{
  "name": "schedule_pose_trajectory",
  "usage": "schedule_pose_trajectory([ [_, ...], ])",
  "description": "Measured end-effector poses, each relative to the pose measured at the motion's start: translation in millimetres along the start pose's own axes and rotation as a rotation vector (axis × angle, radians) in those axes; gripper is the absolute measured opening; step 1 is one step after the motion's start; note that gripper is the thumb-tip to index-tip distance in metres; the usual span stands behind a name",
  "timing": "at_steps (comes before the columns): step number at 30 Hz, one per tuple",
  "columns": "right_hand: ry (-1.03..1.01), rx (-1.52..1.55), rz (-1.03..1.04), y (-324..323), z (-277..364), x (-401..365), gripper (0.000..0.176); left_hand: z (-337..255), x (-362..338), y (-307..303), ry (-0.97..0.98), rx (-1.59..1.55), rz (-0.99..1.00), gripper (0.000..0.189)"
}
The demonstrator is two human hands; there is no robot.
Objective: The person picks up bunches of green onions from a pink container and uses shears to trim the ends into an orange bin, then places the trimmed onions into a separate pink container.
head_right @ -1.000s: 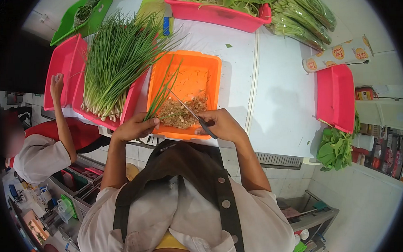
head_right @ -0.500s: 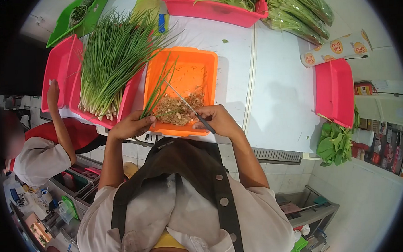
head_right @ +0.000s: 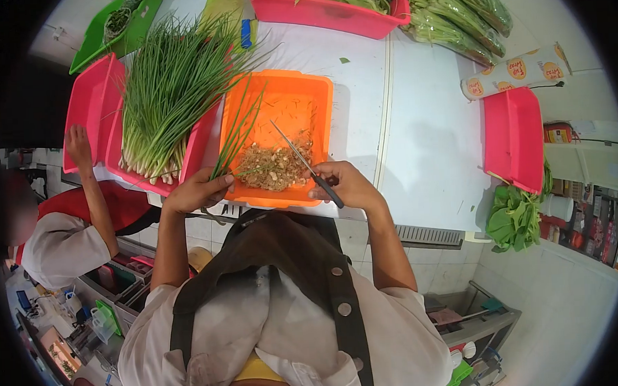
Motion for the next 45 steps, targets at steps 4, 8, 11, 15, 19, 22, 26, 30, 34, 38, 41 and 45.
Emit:
schedule_pose_trajectory([
  [4, 0.003, -0.039, -0.001, -0.6, 4.7, -2.5, 0.043, 1.1, 2.3, -1.8, 0.023, -0.094, 0.016, 0.031],
  [8, -0.002, -0.019, -0.019, 3.3, 0.9, 0.7, 0.043, -3.8, 5.4, -1.0, 0.143, -0.373, -0.020, 0.027],
  [11, -0.045, 0.039, -0.044, 8.1, -3.3, 4.4, 0.042, -7.4, 9.9, 0.3, 0.182, -0.403, 0.014, 0.027],
  [15, -0.062, 0.019, -0.055, 14.8, 0.9, 5.2, 0.042, -19.7, 13.2, 8.2, 0.237, -0.433, -0.031, 0.027],
  [19, -0.085, -0.059, -0.086, 20.1, 7.8, 1.9, 0.045, -22.0, 20.1, 9.0, 0.257, -0.385, -0.094, 0.028],
  [22, -0.060, -0.219, -0.100, 22.3, 15.9, 1.4, 0.047, -21.2, 23.3, 12.1, 0.227, -0.299, -0.133, 0.029],
  [26, -0.021, -0.338, -0.091, 26.1, 21.4, 5.1, 0.052, -25.6, 24.8, 17.4, 0.148, -0.203, -0.129, 0.031],
  [30, -0.006, -0.310, -0.128, 30.0, 18.5, 6.7, 0.054, -26.6, 28.8, 19.1, 0.115, -0.112, -0.161, 0.034],
  [34, -0.038, -0.338, -0.251, 30.9, 13.6, 5.2, 0.053, -34.1, 28.6, 25.6, 0.158, -0.062, -0.224, 0.038],
  [38, -0.064, -0.321, -0.232, 30.4, 17.2, -1.1, 0.054, -30.5, 31.1, 23.7, 0.189, -0.015, -0.285, 0.041],
  [41, -0.086, -0.365, -0.140, 33.8, 20.5, 0.1, 0.053, -35.4, 30.9, 28.7, 0.161, 0.064, -0.337, 0.038],
  [45, -0.014, -0.379, -0.118, 34.3, 15.1, 6.0, 0.049, -37.6, 31.2, 32.6, 0.207, 0.081, -0.371, 0.029],
])
Point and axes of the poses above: each hand's wrist, its own x-axis towards the middle knuckle, its own y-axis out of the palm, z = x × y, the point moved 2 cm from there along x, towards the middle knuckle, and after that the axes turned 8 degrees about z, right-handed, at the moved point
